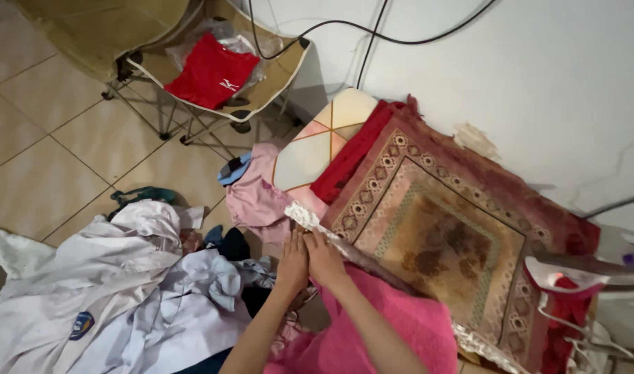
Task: The person irons a dusty rose long-sleeved shirt on a small table, then switches to a pink child's jacket with colorful patches. They smooth the fabric, use a spray bottle, and iron both garments, finishing with the jacket.
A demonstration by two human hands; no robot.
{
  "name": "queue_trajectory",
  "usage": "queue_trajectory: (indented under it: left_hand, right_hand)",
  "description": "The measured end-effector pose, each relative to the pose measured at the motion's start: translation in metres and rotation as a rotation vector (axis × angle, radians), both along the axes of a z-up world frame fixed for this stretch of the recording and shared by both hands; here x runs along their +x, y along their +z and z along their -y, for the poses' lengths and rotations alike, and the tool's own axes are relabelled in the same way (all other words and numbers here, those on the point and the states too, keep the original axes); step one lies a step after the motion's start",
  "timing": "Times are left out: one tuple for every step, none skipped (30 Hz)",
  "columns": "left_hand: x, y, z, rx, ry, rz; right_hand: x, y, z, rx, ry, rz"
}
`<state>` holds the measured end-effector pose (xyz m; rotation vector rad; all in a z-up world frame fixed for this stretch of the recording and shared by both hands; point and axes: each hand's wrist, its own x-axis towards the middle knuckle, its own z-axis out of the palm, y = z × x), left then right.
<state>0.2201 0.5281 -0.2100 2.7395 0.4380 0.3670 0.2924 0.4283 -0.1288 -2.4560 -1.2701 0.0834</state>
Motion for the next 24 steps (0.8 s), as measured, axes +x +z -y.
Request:
queue_trajectory:
  left_hand:
    - [0.001, -0.001, -0.002, -0.035, 0.009, -0.018]
    - [0.002, -0.002, -0.004, -0.070, 0.017, -0.036]
    - [0.004, -0.005, -0.007, -0.149, 0.035, -0.015]
    - [0.007, -0.010, -0.010, -0.228, 0.053, 0.007]
    - [0.011, -0.017, -0.014, -0.306, 0.068, 0.029]
    - [0.019, -0.024, -0.020, -0.251, 0.081, 0.059]
    - [0.028, -0.031, -0.029, -0.197, 0.090, 0.085]
    - [0.036, -0.036, -0.037, -0.143, 0.100, 0.112]
    - [0.040, -0.039, -0.044, -0.146, 0.127, 0.128]
    - [0.045, -0.039, -0.054, -0.148, 0.155, 0.144]
    - [0.049, -0.036, -0.064, -0.149, 0.186, 0.160]
    - [0.054, -0.032, -0.071, -0.192, 0.200, 0.197]
    - [0.058, -0.030, -0.080, -0.232, 0.219, 0.236]
    - [0.061, -0.030, -0.085, -0.272, 0.238, 0.276]
    - [0.065, -0.034, -0.089, -0.288, 0.257, 0.259]
    - [0.068, -0.043, -0.093, -0.305, 0.277, 0.243]
    - [0.071, -0.056, -0.096, -0.322, 0.299, 0.226]
    - [0.076, -0.074, -0.100, -0.309, 0.320, 0.216]
    - [0.083, -0.096, -0.100, -0.300, 0.345, 0.203]
    - [0.088, -0.119, -0.102, -0.292, 0.369, 0.189]
    - [0.092, -0.144, -0.102, -0.459, 0.470, 0.086]
    - [0.098, -0.168, -0.102, -0.593, 0.559, 0.007]
    - [0.102, -0.189, -0.106, -0.724, 0.638, -0.051]
    - [0.107, -0.208, -0.109, -0.805, 0.682, -0.014]
  right_hand:
    - [0.002, -0.009, -0.003, -0.005, 0.021, 0.038]
    - [0.005, -0.016, -0.006, -0.011, 0.042, 0.076]
    - [0.010, -0.022, -0.010, -0.013, 0.046, 0.082]
    - [0.015, -0.026, -0.014, -0.016, 0.050, 0.089]
    - [0.021, -0.030, -0.019, -0.017, 0.051, 0.095]
    - [0.027, -0.034, -0.026, -0.028, 0.080, 0.103]
    - [0.033, -0.037, -0.031, -0.040, 0.105, 0.110]
    - [0.038, -0.039, -0.037, -0.052, 0.131, 0.116]
    - [0.042, -0.042, -0.041, -0.041, 0.148, 0.131]
    - [0.047, -0.044, -0.046, -0.029, 0.165, 0.146]
    - [0.053, -0.045, -0.053, -0.015, 0.186, 0.160]
    - [0.060, -0.046, -0.060, -0.002, 0.177, 0.189]
    - [0.068, -0.047, -0.068, 0.013, 0.172, 0.219]
    - [0.076, -0.048, -0.076, 0.028, 0.168, 0.248]
    - [0.082, -0.048, -0.082, 0.042, 0.155, 0.254]
    - [0.089, -0.047, -0.087, 0.056, 0.143, 0.260]
    - [0.094, -0.046, -0.093, 0.069, 0.133, 0.265]
    - [0.097, -0.044, -0.099, 0.069, 0.146, 0.311]
    - [0.098, -0.043, -0.103, 0.066, 0.162, 0.356]
    - [0.099, -0.042, -0.107, 0.063, 0.179, 0.400]
    - [0.103, -0.041, -0.108, 0.015, 0.202, 0.426]
    - [0.107, -0.041, -0.109, -0.032, 0.226, 0.452]
    - [0.111, -0.041, -0.110, -0.075, 0.241, 0.479]
    - [0.116, -0.040, -0.108, -0.064, 0.283, 0.437]
